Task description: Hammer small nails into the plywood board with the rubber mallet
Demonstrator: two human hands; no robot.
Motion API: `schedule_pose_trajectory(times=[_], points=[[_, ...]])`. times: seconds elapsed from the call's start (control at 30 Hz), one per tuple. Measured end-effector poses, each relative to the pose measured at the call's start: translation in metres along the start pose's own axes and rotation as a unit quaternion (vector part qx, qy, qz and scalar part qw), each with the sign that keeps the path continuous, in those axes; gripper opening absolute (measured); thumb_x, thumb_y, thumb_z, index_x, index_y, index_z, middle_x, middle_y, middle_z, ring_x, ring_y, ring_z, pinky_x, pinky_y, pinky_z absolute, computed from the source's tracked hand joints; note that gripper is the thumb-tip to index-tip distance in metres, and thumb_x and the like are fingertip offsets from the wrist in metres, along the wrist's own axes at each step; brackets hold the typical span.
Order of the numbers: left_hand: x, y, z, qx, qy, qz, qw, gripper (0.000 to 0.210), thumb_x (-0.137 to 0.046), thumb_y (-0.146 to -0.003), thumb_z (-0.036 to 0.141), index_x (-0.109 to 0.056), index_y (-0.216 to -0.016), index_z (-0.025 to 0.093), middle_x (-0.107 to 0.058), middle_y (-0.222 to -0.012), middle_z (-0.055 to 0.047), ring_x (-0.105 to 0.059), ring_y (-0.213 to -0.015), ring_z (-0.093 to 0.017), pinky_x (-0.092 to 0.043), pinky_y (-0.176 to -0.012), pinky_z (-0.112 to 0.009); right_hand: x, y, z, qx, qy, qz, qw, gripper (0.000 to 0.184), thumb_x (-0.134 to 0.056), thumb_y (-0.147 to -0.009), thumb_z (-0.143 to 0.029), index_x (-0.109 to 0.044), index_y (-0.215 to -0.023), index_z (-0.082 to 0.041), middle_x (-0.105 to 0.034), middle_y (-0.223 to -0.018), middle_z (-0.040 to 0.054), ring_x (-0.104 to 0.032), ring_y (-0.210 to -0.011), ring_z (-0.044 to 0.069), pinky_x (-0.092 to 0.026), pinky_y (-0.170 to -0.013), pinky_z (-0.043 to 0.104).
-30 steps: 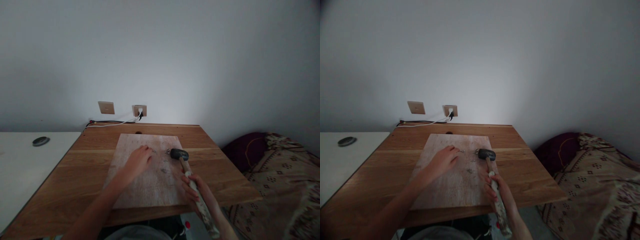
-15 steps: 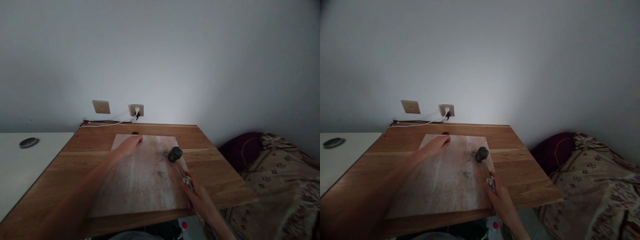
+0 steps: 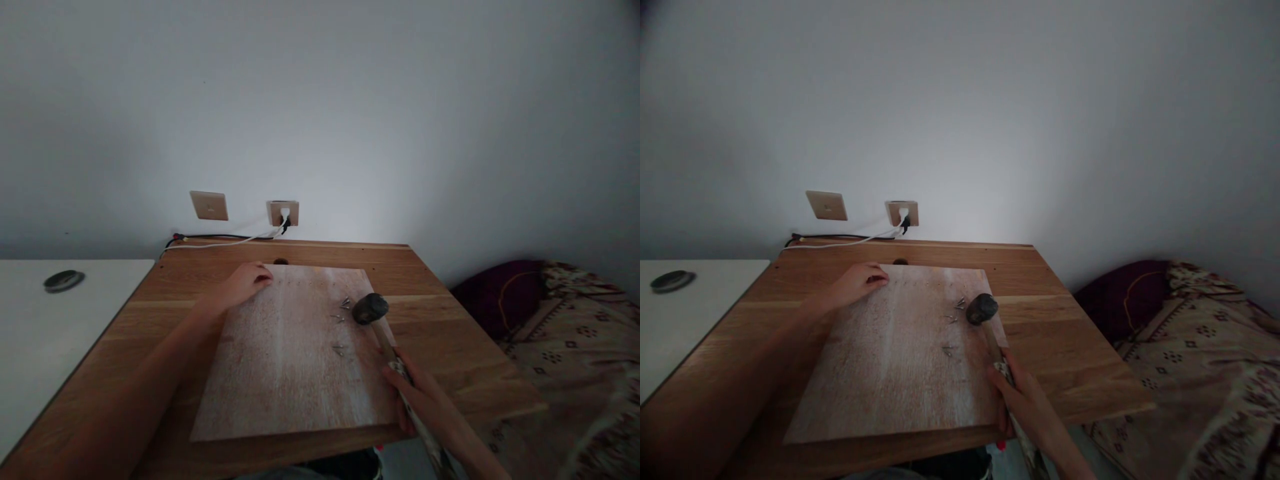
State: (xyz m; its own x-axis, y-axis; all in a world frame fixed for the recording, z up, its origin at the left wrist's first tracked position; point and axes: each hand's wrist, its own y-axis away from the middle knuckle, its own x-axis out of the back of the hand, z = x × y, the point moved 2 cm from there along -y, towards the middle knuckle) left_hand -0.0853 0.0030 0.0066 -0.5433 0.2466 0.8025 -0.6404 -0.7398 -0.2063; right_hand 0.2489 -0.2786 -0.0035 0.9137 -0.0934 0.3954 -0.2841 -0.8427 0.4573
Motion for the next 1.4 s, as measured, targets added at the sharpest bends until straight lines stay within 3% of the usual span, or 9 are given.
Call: schedule_pose_trajectory(times=[0.2, 0.47, 0.6, 0.73, 0.97, 1.1, 1.23, 1.33, 1.4], points=[[-0.008, 0.005, -0.009, 0.0, 0.03, 0.055, 0.998, 0.022, -0.063, -0.091, 0.029, -0.08, -0.101, 0.02, -0.079, -0.101, -0.007, -0.071, -0.093, -0.021, -0.054, -0.091, -0.035, -0.008, 0.001, -0.02, 0.105, 0.026, 0.048, 0.993, 0.066, -0.049, -0.094, -0.068, -0.057, -0.133, -0.015, -0.049, -0.046, -0.01, -0.047, -0.034, 0.013, -0.036, -0.035, 0.023], [-0.008, 0.008, -0.008, 0.057, 0.074, 0.074, 0.993, 0.038, -0.068, -0.085, 0.026, -0.072, -0.122, 0.017, -0.079, -0.092, -0.005, -0.072, -0.083, -0.019, -0.056, -0.083, -0.031, -0.086, -0.044, -0.115, 0.201, -0.01, -0.118, 0.972, 0.033, -0.053, -0.096, -0.055, -0.053, -0.098, -0.021, -0.049, -0.06, -0.0104, -0.046, -0.035, 0.007, -0.034, -0.03, 0.018], [-0.008, 0.009, -0.009, 0.064, 0.07, 0.078, 0.993, 0.035, -0.068, -0.083, 0.029, -0.073, -0.116, 0.017, -0.08, -0.093, -0.006, -0.074, -0.084, -0.022, -0.057, -0.081, -0.033, -0.12, -0.065, -0.14, 0.209, 0.013, -0.157, 0.965, 0.023, -0.048, -0.102, -0.041, -0.054, -0.111, -0.021, -0.047, -0.053, -0.012, -0.048, -0.034, 0.009, -0.036, -0.031, 0.018], [-0.01, 0.01, -0.011, 0.077, 0.07, 0.095, 0.99, 0.044, -0.068, -0.079, 0.03, -0.07, -0.121, 0.017, -0.08, -0.097, -0.007, -0.075, -0.088, -0.027, -0.058, -0.082, -0.036, -0.132, -0.067, -0.147, 0.198, 0.089, -0.16, 0.963, 0.018, -0.046, -0.105, -0.032, -0.054, -0.116, -0.019, -0.048, -0.043, -0.0112, -0.049, -0.033, 0.012, -0.038, -0.034, 0.019], [-0.009, 0.008, -0.014, 0.082, 0.085, 0.083, 0.99, 0.046, -0.065, -0.079, 0.028, -0.068, -0.124, 0.018, -0.08, -0.098, -0.006, -0.075, -0.088, -0.026, -0.058, -0.081, -0.035, -0.129, -0.063, -0.143, 0.218, 0.122, -0.142, 0.958, 0.021, -0.046, -0.105, -0.031, -0.056, -0.119, -0.018, -0.049, -0.045, -0.0098, -0.052, -0.035, 0.012, -0.038, -0.034, 0.019], [-0.003, 0.006, -0.002, 0.054, 0.023, 0.062, 0.996, 0.043, -0.066, -0.081, 0.024, -0.069, -0.122, 0.016, -0.076, -0.102, -0.009, -0.072, -0.093, -0.027, -0.058, -0.087, -0.04, -0.111, -0.057, -0.126, 0.217, 0.067, -0.14, 0.964, 0.03, -0.05, -0.103, -0.039, -0.057, -0.124, -0.019, -0.05, -0.049, -0.01, -0.05, -0.035, 0.011, -0.039, -0.034, 0.019], [-0.015, -0.001, 0.051, -0.091, -0.1, 0.07, 0.988, 0.031, -0.067, -0.087, 0.023, -0.071, -0.118, 0.017, -0.068, -0.125, -0.014, -0.062, -0.123, -0.03, -0.05, -0.107, -0.045, -0.075, -0.046, -0.104, 0.207, 0.004, -0.078, 0.975, 0.041, -0.052, -0.1, -0.05, -0.057, -0.126, -0.019, -0.048, -0.053, -0.0109, -0.047, -0.034, 0.01, -0.035, -0.032, 0.019], [-0.046, -0.009, 0.103, -0.234, -0.151, -0.043, 0.96, 0.022, -0.065, -0.092, 0.016, -0.07, -0.113, 0.019, -0.073, -0.114, -0.01, -0.067, -0.112, -0.026, -0.051, -0.103, -0.041, -0.045, -0.036, -0.094, 0.21, -0.028, -0.017, 0.977, 0.04, -0.053, -0.097, -0.056, -0.058, -0.112, -0.019, -0.047, -0.054, -0.0108, -0.044, -0.033, 0.009, -0.033, -0.031, 0.019], [-0.067, -0.014, 0.13, -0.277, -0.189, -0.071, 0.939, 0.018, -0.062, -0.094, 0.012, -0.071, -0.109, 0.017, -0.075, -0.102, -0.009, -0.07, -0.103, -0.026, -0.052, -0.096, -0.039, -0.029, -0.03, -0.091, 0.21, -0.042, 0.011, 0.977, 0.039, -0.055, -0.096, -0.057, -0.058, -0.104, -0.02, -0.046, -0.052, -0.0108, -0.042, -0.032, 0.008, -0.033, -0.031, 0.019]])
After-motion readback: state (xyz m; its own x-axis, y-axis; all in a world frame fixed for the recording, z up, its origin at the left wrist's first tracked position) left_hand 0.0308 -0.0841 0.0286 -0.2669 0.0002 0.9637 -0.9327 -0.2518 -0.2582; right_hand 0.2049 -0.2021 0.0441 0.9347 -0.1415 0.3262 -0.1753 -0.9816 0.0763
